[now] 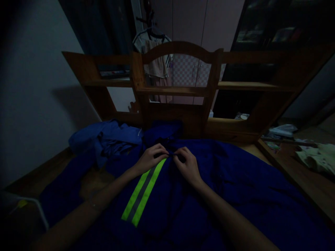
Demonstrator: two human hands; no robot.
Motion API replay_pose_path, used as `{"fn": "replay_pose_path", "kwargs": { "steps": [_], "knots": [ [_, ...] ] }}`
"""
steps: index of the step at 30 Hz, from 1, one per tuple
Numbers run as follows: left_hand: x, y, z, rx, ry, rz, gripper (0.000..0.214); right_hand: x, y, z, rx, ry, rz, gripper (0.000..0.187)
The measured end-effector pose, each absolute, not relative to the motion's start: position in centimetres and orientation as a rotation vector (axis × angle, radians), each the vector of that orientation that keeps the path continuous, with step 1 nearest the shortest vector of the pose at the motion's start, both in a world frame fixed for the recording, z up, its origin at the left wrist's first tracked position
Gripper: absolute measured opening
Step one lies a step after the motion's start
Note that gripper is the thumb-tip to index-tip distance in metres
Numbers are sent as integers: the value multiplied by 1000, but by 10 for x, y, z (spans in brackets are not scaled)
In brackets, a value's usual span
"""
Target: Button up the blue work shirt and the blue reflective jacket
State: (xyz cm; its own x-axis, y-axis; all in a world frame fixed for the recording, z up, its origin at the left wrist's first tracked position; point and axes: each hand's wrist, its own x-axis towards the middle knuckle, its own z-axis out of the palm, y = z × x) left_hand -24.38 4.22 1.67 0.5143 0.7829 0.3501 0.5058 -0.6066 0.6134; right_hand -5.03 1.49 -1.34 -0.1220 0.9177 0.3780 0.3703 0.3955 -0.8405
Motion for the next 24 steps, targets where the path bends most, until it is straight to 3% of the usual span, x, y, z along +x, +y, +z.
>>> {"fn": "replay_pose_path", "kwargs": {
  "steps": [15,24],
  "knots": [
    [-251,34,13,2384,1145,878,21,-60,14,-25,-1158,-1670,786,21],
    [-264,45,22,2463,923,651,18,-59,12,-22,-1032,-1835,698,18]
  ]
}}
